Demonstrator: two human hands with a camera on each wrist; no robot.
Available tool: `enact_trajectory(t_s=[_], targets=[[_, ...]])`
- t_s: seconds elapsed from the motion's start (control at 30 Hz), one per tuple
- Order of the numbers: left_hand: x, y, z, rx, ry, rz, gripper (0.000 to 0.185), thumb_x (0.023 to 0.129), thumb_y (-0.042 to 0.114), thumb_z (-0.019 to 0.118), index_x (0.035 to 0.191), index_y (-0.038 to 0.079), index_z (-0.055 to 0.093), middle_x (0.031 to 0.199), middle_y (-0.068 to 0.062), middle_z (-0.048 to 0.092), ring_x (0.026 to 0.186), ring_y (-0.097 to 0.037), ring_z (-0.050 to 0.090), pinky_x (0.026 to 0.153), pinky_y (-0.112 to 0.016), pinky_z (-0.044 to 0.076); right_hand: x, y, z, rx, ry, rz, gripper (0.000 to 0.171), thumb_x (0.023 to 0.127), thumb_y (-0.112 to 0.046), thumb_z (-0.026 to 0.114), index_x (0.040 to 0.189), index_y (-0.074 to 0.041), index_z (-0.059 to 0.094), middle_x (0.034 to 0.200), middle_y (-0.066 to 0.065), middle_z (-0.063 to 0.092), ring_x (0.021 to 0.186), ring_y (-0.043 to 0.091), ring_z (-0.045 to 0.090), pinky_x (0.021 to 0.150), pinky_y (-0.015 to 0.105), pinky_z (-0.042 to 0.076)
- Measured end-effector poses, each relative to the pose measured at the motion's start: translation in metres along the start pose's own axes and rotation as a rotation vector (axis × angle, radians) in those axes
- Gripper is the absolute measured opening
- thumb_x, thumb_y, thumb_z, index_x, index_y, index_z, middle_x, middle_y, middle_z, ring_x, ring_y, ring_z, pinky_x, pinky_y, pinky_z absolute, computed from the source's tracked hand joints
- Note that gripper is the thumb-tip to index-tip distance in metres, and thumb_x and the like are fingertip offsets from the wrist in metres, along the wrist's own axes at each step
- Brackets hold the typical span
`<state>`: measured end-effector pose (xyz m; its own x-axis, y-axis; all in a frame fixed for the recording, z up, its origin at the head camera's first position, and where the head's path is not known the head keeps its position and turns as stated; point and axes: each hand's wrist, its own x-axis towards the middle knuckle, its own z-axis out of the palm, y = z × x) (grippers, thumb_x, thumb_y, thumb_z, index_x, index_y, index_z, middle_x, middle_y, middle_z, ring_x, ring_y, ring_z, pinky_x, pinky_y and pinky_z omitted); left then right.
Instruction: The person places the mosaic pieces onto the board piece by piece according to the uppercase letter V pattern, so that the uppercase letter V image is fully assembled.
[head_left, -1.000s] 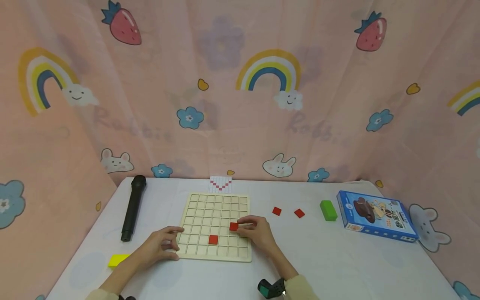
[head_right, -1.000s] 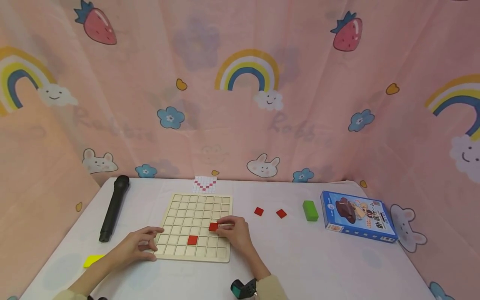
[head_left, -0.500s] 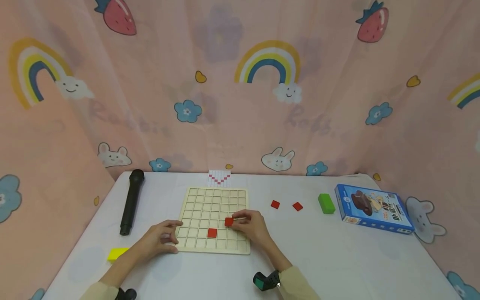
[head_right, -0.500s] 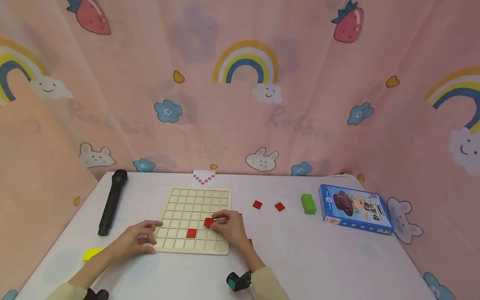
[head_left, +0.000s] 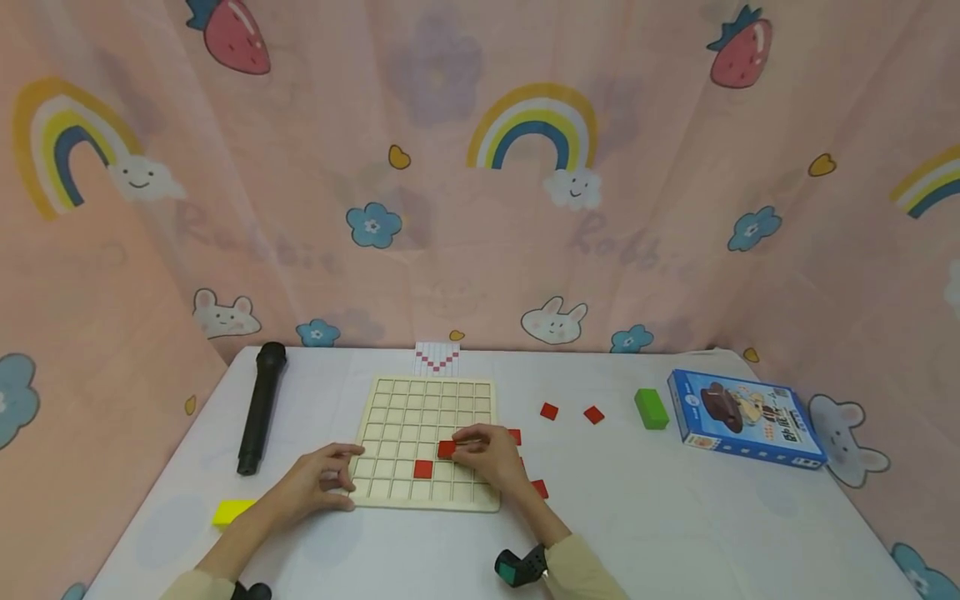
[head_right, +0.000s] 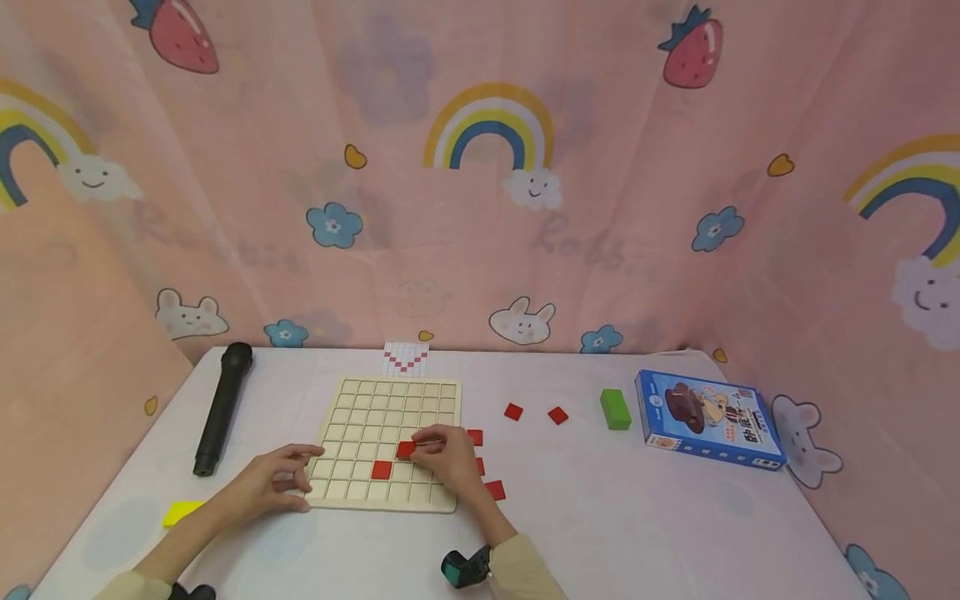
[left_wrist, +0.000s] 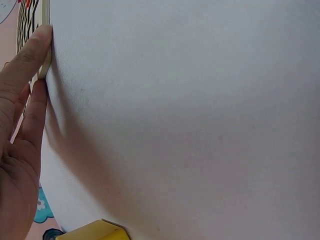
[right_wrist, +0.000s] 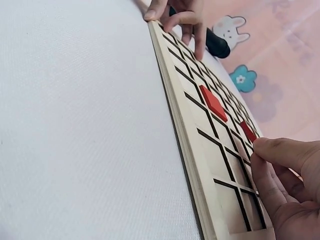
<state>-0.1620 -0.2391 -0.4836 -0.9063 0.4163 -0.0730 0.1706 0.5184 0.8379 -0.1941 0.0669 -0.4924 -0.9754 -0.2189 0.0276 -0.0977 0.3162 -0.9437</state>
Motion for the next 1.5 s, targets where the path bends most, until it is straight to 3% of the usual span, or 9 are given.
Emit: enact_trajectory(t_s=[0.27, 0.93, 1.5], targets=[[-0.001, 0.001, 0.000, 0.001, 0.005, -0.019, 0.022, 0.068, 0.009, 0.083, 0.074, 0.008, 0.062, 0.137, -0.021, 0.046, 0.127, -0.048, 0.039, 0.092, -0.027, 0.053, 0.001, 0.002, 0.013, 0.054, -0.001, 0.017, 0.019, 0.081, -0.003, 0.075, 0.098, -0.002, 0.070, 0.087, 0.005, 0.070, 0.076, 0.015, 0.067, 0.072, 0.021, 0.057], [-0.001, -0.001, 0.002, -0.007, 0.001, -0.021, 0.024, 0.067, 0.011, 0.084, 0.075, 0.007, 0.062, 0.138, -0.020, 0.045, 0.128, -0.047, 0.038, 0.092, -0.027, 0.053, 0.010, -0.006, 0.036, -0.026, -0.002, -0.126, 0.018, 0.078, 0.004, 0.075, 0.096, 0.002, 0.070, 0.092, 0.012, 0.070, 0.075, 0.016, 0.069, 0.071, 0.020, 0.057], [0.000, -0.004, 0.001, 0.014, -0.005, 0.006, 0.023, 0.068, 0.012, 0.084, 0.075, 0.008, 0.062, 0.136, -0.019, 0.047, 0.125, -0.045, 0.041, 0.092, -0.029, 0.053, 0.018, -0.009, 0.045, -0.044, -0.031, -0.141, 0.020, 0.077, 0.005, 0.076, 0.096, 0.003, 0.070, 0.090, 0.011, 0.071, 0.075, 0.014, 0.070, 0.072, 0.021, 0.059]])
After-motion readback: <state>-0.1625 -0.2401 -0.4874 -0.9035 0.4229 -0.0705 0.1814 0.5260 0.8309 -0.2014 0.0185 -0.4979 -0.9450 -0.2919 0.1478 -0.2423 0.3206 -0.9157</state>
